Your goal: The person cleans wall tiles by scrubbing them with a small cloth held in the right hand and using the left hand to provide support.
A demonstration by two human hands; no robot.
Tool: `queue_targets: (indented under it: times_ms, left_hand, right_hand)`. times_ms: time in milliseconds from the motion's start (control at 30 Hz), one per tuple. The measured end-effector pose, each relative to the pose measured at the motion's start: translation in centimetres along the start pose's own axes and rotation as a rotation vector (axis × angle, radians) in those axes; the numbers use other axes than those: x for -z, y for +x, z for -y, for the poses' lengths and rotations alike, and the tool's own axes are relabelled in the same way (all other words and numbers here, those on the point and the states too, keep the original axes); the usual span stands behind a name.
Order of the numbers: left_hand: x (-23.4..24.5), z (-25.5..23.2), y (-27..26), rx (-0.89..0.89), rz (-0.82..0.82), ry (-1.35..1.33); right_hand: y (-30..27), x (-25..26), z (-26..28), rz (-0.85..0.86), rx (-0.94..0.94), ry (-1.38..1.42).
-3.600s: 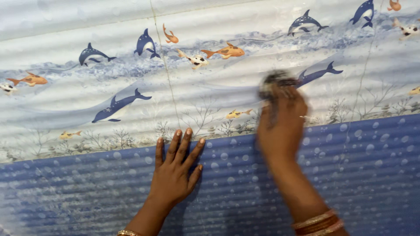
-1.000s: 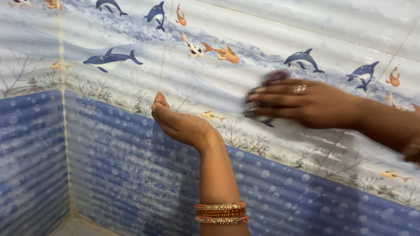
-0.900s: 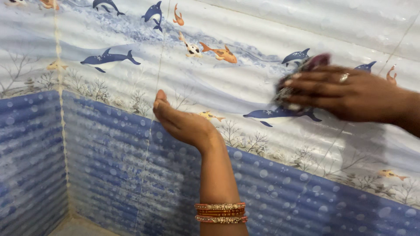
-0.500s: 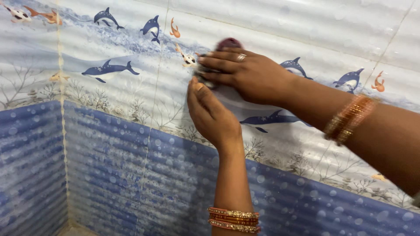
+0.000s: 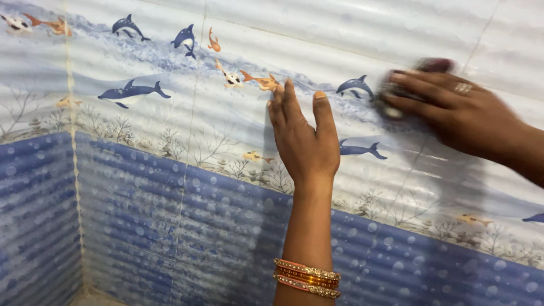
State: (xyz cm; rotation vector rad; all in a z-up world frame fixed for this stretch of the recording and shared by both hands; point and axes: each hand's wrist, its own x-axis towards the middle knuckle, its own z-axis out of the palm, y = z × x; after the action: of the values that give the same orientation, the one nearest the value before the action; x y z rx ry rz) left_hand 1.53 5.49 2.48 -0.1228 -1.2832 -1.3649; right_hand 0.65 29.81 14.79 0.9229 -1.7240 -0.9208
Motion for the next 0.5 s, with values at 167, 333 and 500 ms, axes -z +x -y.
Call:
queue_targets:
  times_ms: [167, 333, 500]
  left_hand:
    - [-0.1, -0.9, -0.3, -0.005, 0.163, 0.048]
    - [-1.3, -2.6, -1.6, -0.053, 0.303, 0.082]
    - [-3.6, -4.9, -3.4, -0.101, 0.398, 0.126]
  right_hand:
    - [-11.7, -2.7, -3.5, -0.157, -0.039, 0.051]
    - [-11.0, -1.1, -2.4, 0.069, -0.138, -0.044]
    - [-0.9, 0.2, 3.0, 0.007, -0.205, 0.080]
